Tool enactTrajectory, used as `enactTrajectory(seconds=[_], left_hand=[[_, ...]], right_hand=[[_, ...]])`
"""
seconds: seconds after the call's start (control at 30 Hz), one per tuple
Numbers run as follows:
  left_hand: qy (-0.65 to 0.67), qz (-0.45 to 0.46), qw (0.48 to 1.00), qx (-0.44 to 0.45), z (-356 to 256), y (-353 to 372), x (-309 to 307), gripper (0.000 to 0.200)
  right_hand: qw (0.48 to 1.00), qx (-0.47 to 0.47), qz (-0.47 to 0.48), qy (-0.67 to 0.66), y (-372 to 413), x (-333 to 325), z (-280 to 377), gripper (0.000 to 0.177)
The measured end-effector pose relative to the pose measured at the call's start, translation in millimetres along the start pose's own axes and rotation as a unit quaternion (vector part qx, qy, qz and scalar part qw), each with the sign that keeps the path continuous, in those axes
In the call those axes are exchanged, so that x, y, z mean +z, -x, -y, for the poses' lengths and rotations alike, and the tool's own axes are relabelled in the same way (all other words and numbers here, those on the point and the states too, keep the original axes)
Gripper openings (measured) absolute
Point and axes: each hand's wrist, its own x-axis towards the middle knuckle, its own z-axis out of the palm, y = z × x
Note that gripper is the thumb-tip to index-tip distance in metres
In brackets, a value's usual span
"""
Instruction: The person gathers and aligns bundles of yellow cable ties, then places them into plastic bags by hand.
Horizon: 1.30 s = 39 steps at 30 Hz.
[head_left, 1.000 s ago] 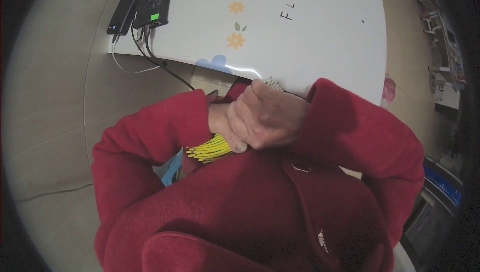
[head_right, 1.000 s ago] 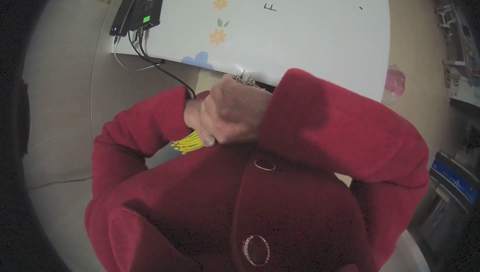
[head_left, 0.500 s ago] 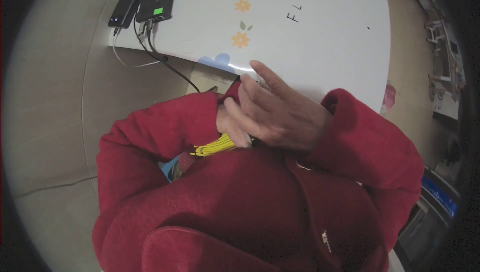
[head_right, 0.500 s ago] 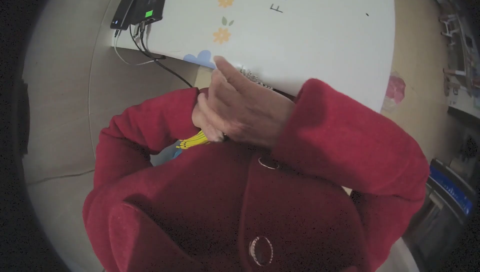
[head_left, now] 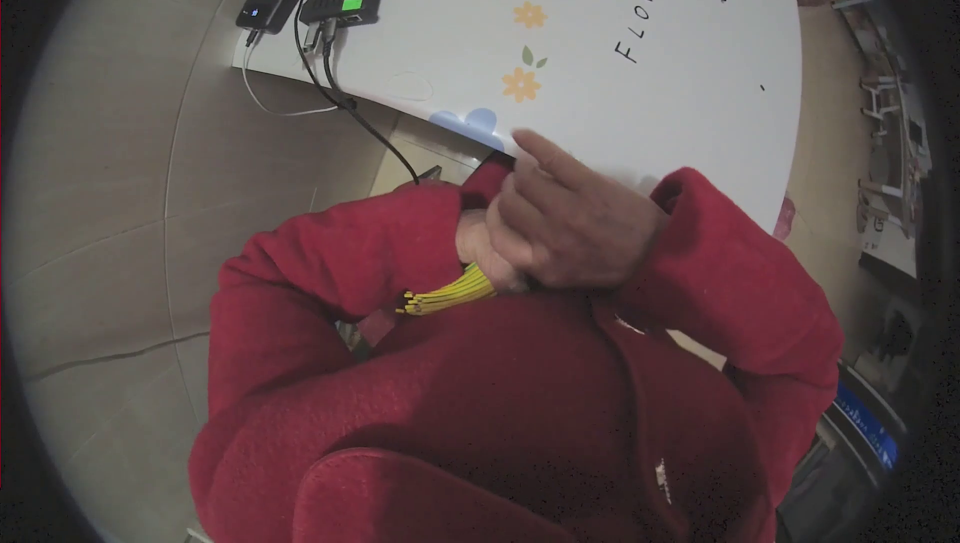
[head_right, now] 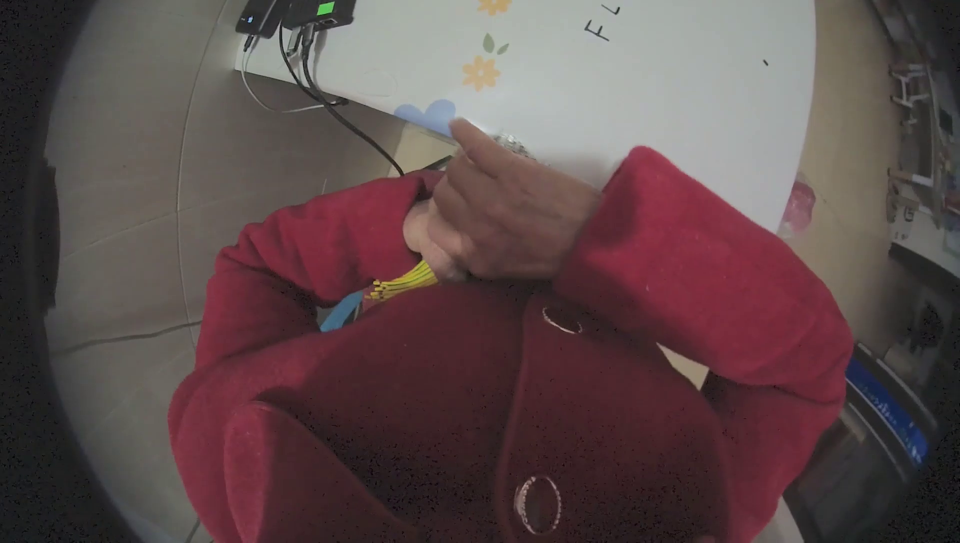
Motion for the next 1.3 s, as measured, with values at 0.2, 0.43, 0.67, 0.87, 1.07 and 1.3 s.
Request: enactTrajectory(seconds=[0.2,0.43,0.67,0.87,1.07,1.3], left_hand=[[-0.637,-0.575,0.512,-0.022,76.2,-24.5,77.8,0.021],[-0.586,-0.794,0.159,-0.041,134.9,-68.0,113.7,0.037],[-0.636,-0.764,0.104,-0.007,143.2,-89.3,111.5,0.014],[-0.652,-0.744,0.123,0.081,164.5,-87.4,129.0,0.032],[-0.622,-0.764,0.114,0.127,171.2,-85.9,131.9,0.038],[-0.587,-0.799,0.041,0.123,156.7,-90.6,116.7,0.037]], right_hand=[[0.991,-0.096,0.008,-0.090,-8.0,-6.2,-26.8,0.039],[0.976,-0.029,0.123,-0.180,5.5,11.5,-71.2,0.027],[0.936,0.019,0.145,-0.320,-18.2,49.6,-44.0,0.002],[0.913,0.018,0.116,-0.391,-40.2,68.4,-13.4,0.003],[0.904,0.028,0.054,-0.424,-56.1,41.5,4.8,0.003],[0.876,0.004,0.016,-0.483,-35.8,26.8,17.3,0.009]])
